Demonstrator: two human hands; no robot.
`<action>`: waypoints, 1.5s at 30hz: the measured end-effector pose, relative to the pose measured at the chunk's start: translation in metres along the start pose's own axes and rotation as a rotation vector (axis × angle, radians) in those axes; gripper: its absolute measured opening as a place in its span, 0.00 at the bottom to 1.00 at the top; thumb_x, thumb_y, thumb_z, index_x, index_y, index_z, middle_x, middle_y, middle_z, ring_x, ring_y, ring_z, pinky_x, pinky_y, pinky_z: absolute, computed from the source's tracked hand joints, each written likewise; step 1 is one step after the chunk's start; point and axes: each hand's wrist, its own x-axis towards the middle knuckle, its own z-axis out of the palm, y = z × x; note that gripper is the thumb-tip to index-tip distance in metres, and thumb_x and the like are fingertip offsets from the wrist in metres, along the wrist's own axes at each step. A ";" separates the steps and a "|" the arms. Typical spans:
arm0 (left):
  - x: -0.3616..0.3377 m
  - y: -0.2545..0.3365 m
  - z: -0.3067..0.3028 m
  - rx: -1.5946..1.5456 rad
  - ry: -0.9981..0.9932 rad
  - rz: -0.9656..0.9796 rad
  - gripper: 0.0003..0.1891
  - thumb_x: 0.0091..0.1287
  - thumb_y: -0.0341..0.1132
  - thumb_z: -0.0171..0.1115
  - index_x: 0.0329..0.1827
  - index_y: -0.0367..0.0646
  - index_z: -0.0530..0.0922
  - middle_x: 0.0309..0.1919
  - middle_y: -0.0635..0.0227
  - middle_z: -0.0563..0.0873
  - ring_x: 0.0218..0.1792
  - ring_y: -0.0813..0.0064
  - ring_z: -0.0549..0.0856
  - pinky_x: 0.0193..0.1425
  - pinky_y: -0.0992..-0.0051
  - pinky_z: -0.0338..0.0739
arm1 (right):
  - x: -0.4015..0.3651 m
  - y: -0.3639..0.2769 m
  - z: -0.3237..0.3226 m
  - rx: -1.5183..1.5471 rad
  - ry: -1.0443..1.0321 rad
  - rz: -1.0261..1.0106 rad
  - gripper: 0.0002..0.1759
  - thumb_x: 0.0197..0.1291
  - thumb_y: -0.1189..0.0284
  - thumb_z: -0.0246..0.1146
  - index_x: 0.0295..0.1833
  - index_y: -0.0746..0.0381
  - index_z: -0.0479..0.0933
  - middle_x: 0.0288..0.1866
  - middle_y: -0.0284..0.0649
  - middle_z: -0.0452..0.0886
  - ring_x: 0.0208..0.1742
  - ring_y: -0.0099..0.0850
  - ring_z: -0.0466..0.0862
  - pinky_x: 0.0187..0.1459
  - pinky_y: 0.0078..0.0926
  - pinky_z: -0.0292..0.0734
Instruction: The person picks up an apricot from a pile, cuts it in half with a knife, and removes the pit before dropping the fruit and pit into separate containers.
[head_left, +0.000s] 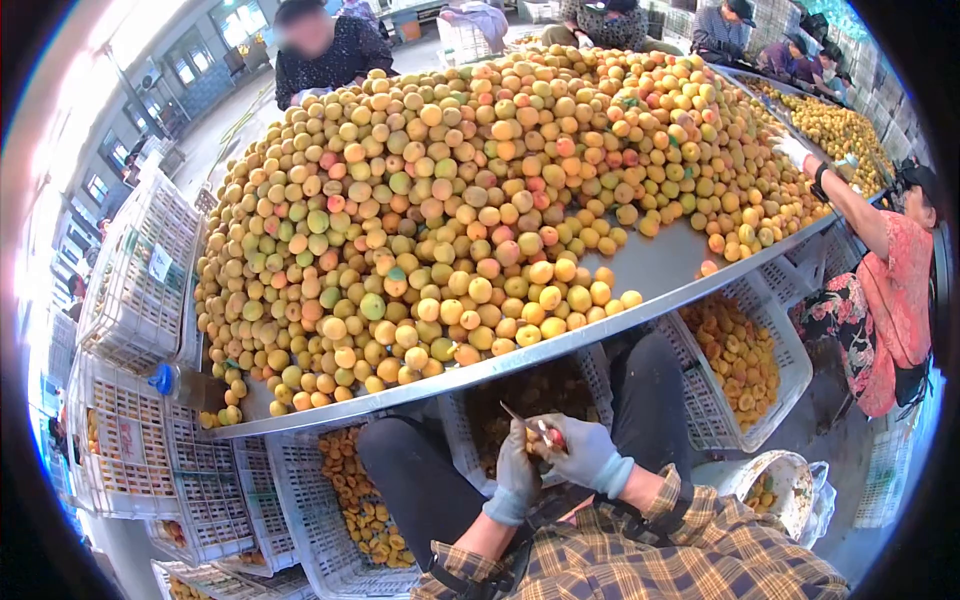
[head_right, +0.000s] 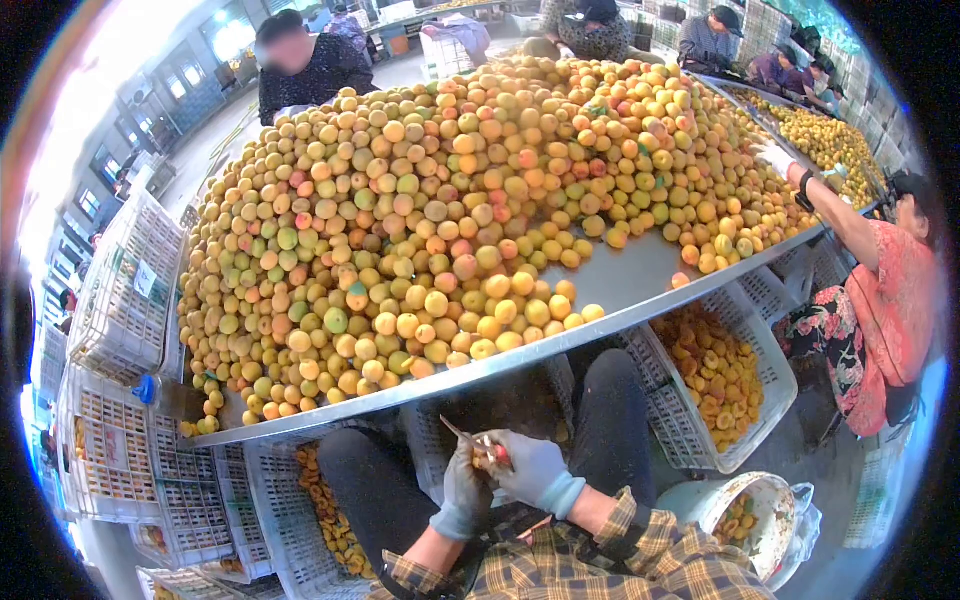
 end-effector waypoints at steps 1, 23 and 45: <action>0.000 0.000 -0.002 0.022 0.019 0.005 0.23 0.76 0.52 0.39 0.43 0.42 0.76 0.33 0.72 0.81 0.32 0.82 0.78 0.38 0.80 0.75 | 0.000 0.001 0.002 -0.017 -0.018 -0.012 0.20 0.54 0.64 0.68 0.50 0.60 0.76 0.39 0.45 0.82 0.39 0.43 0.84 0.40 0.31 0.79; -0.001 0.028 -0.004 -0.205 0.131 -0.119 0.29 0.71 0.60 0.43 0.44 0.38 0.76 0.22 0.68 0.78 0.14 0.80 0.68 0.17 0.81 0.62 | 0.013 0.008 0.008 0.236 0.020 0.012 0.10 0.53 0.71 0.68 0.34 0.63 0.74 0.27 0.36 0.78 0.25 0.21 0.78 0.29 0.22 0.74; -0.062 0.149 -0.047 -0.797 -0.196 0.409 0.21 0.70 0.48 0.53 0.56 0.40 0.74 0.39 0.70 0.78 0.29 0.78 0.66 0.35 0.80 0.65 | 0.176 0.042 -0.060 -0.854 0.035 0.118 0.24 0.51 0.53 0.63 0.44 0.61 0.70 0.32 0.48 0.83 0.36 0.46 0.85 0.37 0.44 0.79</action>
